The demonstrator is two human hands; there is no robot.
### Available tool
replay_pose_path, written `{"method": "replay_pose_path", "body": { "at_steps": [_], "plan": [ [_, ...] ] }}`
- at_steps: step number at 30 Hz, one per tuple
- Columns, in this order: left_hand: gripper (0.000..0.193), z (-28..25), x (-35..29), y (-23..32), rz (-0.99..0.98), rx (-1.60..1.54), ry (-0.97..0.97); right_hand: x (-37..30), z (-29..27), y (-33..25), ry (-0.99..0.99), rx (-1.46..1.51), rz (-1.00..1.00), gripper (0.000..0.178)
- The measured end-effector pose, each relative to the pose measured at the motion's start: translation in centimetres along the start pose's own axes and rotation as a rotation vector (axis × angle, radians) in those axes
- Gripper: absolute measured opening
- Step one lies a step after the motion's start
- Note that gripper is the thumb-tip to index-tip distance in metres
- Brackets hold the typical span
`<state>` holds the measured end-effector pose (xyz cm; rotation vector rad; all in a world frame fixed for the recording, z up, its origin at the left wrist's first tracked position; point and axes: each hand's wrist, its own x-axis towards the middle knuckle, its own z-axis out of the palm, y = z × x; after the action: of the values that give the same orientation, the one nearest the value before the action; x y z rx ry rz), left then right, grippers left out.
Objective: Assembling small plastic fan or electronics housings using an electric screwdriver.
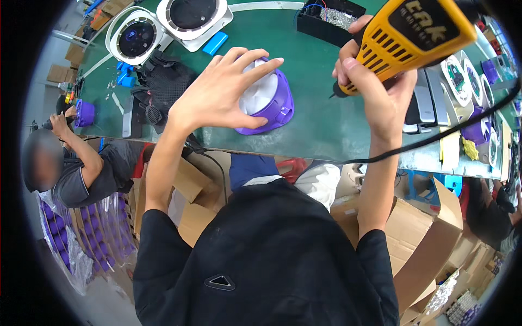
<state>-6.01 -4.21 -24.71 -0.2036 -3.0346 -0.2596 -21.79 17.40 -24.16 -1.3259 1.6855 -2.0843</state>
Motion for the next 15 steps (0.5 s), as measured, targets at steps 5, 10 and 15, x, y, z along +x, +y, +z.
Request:
{"method": "replay_pose_path", "body": {
  "at_steps": [5,10,15],
  "plan": [
    [0.086,3.1,1.1,1.6,-0.024,0.048,0.213,0.7,1.8,-0.5,-0.042,0.376,0.042,0.025],
    [0.084,3.9,0.8,1.4,-0.062,0.051,0.266,1.1,4.1,2.0,0.114,0.314,-0.002,0.019],
    [0.085,3.8,1.1,2.0,-0.09,0.019,0.235,0.8,5.0,-0.2,0.32,0.39,0.256,0.015]
  ]
}}
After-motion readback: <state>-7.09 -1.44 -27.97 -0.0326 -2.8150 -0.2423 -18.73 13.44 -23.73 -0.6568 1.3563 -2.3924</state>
